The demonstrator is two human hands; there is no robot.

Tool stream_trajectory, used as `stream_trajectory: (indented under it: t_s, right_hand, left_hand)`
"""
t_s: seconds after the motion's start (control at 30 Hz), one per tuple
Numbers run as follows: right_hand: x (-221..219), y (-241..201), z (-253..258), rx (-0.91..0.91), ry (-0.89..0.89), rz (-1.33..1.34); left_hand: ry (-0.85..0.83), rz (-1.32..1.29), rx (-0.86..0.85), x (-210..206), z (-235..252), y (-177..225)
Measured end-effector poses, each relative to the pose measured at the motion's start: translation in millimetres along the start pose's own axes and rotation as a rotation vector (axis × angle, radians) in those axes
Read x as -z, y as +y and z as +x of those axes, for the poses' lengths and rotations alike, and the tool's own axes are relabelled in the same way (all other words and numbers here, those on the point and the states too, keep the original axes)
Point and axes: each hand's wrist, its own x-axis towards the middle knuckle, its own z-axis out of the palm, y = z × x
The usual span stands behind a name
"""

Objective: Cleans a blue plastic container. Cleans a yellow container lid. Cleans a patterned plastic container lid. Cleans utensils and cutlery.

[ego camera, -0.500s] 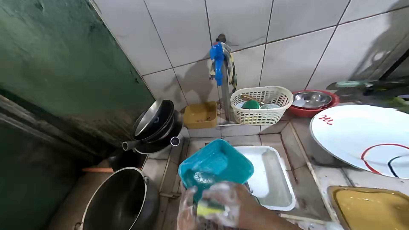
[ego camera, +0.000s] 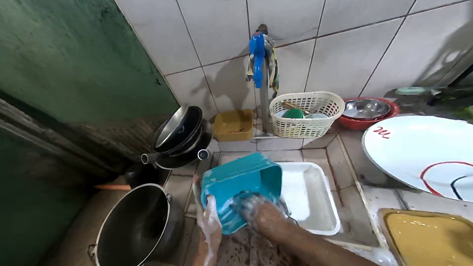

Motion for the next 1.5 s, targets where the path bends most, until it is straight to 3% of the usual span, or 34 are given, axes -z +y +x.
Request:
stream_trajectory:
  t_s: [0.1,0.3,0.4,0.47,0.53,0.63,0.8,0.87,0.93,1.03,1.17,1.23,1.33,1.5]
  right_hand:
    - [2.5,30.1,3.6,-0.14,0.006,-0.097]
    - [2.3,-15.8,9.9,-0.057,0.219,0.041]
    - [15.4,-45.3,22.1,-0.097,0.026,0.226]
    - [9.8,-55.7,25.9,-0.117,-0.009,0.314]
    - [2.7,-49.7,25.3,-0.059,0.003,0.315]
    - [4.9,-25.0,15.7,-0.008,0.011,0.155]
    - [8.5,11.9,13.8,-0.322,0.004,-0.069]
    - [9.3,0.3,16.5,-0.404,-0.148,0.034]
    - [8.5,-20.8,20.2,-0.373,-0.236,0.166]
    - [2.2,-46.3,23.8,-0.206,-0.191,0.353]
    - [4.7,-57.3,25.4,-0.195,-0.032,0.648]
    - [6.9,-58.8,24.8,-0.183,-0.062,0.571]
    - [5.5,-42.2,23.7,-0.121,-0.122,0.239]
    - [-3.7,25.9,16.0,-0.303,-0.103,-0.01]
  left_hand:
    - [0.001,0.012,-0.035,4.4,6.7,-0.4]
    - [-0.035,-0.185,0.129,0.4,6.8,-6.6]
    - [-0.088,-0.061,0.166,-5.5,-10.6,-17.1]
    - [-0.116,0.117,0.17,-3.8,-18.9,-13.7]
    - [-0.133,0.224,0.183,0.5,-18.1,-5.3]
    - [-0.065,0.1,0.221,3.6,-15.4,-10.4]
    - [0.02,-0.021,0.214,0.8,-17.4,-23.7]
    - [0.036,-0.002,0.229,-4.6,-16.9,-25.4]
    - [0.024,0.051,0.248,-9.0,-14.3,-22.7]
    - [-0.041,0.08,0.322,-8.4,-16.4,-15.9]
    - [0.025,-0.016,0.259,-8.5,-18.7,-10.8]
    - [0.011,0.007,0.261,-6.5,-15.7,-12.3]
    - [-0.012,0.183,0.251,-0.6,-6.6,-7.7]
    - [-0.06,0.238,0.177,13.8,6.9,-5.3]
